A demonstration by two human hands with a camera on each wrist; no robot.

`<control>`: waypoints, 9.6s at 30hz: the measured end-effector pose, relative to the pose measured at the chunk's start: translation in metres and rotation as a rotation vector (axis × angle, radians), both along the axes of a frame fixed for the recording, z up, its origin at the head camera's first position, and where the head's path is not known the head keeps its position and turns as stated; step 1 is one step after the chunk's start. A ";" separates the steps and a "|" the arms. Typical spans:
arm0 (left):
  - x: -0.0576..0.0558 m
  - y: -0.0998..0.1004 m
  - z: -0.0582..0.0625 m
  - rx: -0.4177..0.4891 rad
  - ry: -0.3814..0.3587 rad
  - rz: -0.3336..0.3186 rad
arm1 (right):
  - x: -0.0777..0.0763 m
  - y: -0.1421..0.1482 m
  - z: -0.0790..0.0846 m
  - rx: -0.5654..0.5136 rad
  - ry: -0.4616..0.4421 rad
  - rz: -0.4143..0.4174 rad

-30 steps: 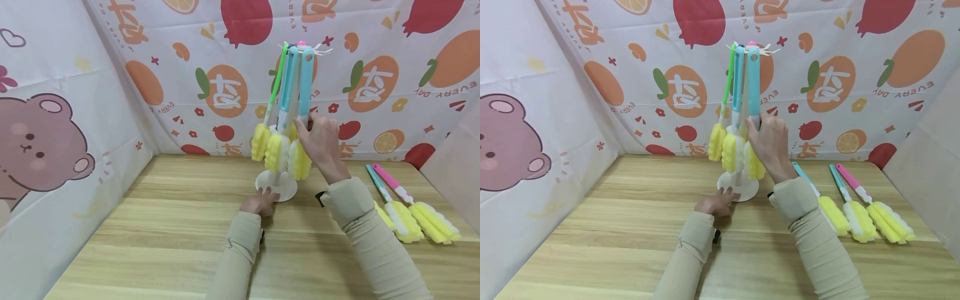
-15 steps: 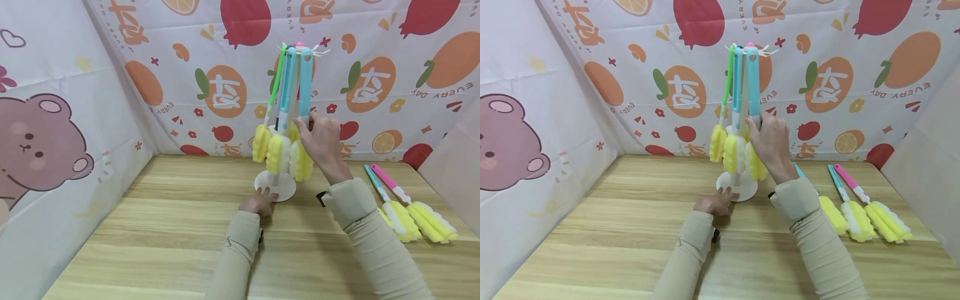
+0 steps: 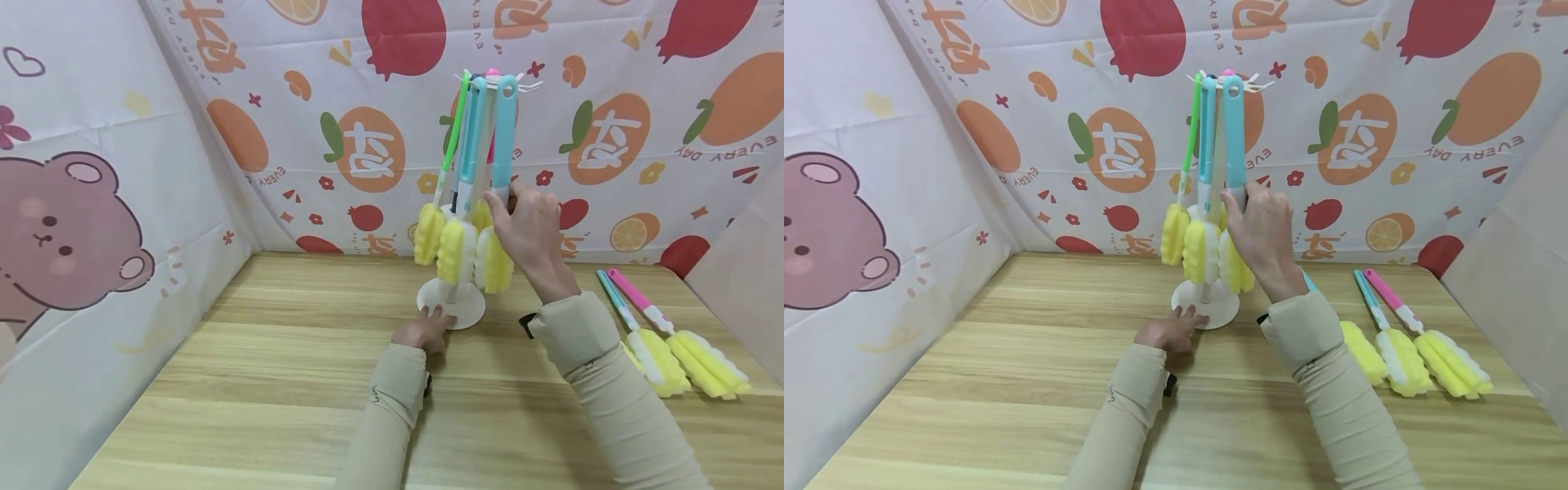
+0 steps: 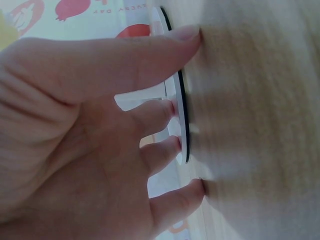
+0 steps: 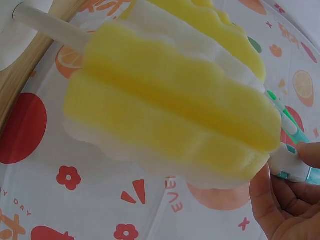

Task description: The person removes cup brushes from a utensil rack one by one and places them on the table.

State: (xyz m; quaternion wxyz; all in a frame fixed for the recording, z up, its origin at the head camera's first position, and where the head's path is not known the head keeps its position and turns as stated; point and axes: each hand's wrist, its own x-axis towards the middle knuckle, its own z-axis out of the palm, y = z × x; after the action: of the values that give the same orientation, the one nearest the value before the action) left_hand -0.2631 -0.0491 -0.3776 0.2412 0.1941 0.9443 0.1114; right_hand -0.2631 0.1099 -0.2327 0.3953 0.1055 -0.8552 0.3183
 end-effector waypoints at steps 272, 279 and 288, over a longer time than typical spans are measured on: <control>-0.005 -0.001 0.000 0.018 -0.044 0.031 | -0.052 0.126 -0.111 0.452 -1.227 0.069; -0.005 -0.001 -0.001 0.017 -0.048 0.033 | -0.053 0.128 -0.110 0.420 -1.226 0.076; -0.006 0.000 -0.001 0.009 -0.044 0.031 | -0.052 0.127 -0.105 0.411 -1.184 0.070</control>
State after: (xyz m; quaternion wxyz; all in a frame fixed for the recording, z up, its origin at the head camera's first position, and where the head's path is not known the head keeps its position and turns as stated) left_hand -0.2693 -0.0492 -0.3790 0.2594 0.1780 0.9412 0.1235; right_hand -0.3146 0.2369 -0.3375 -0.1843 0.0130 -0.9689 0.1644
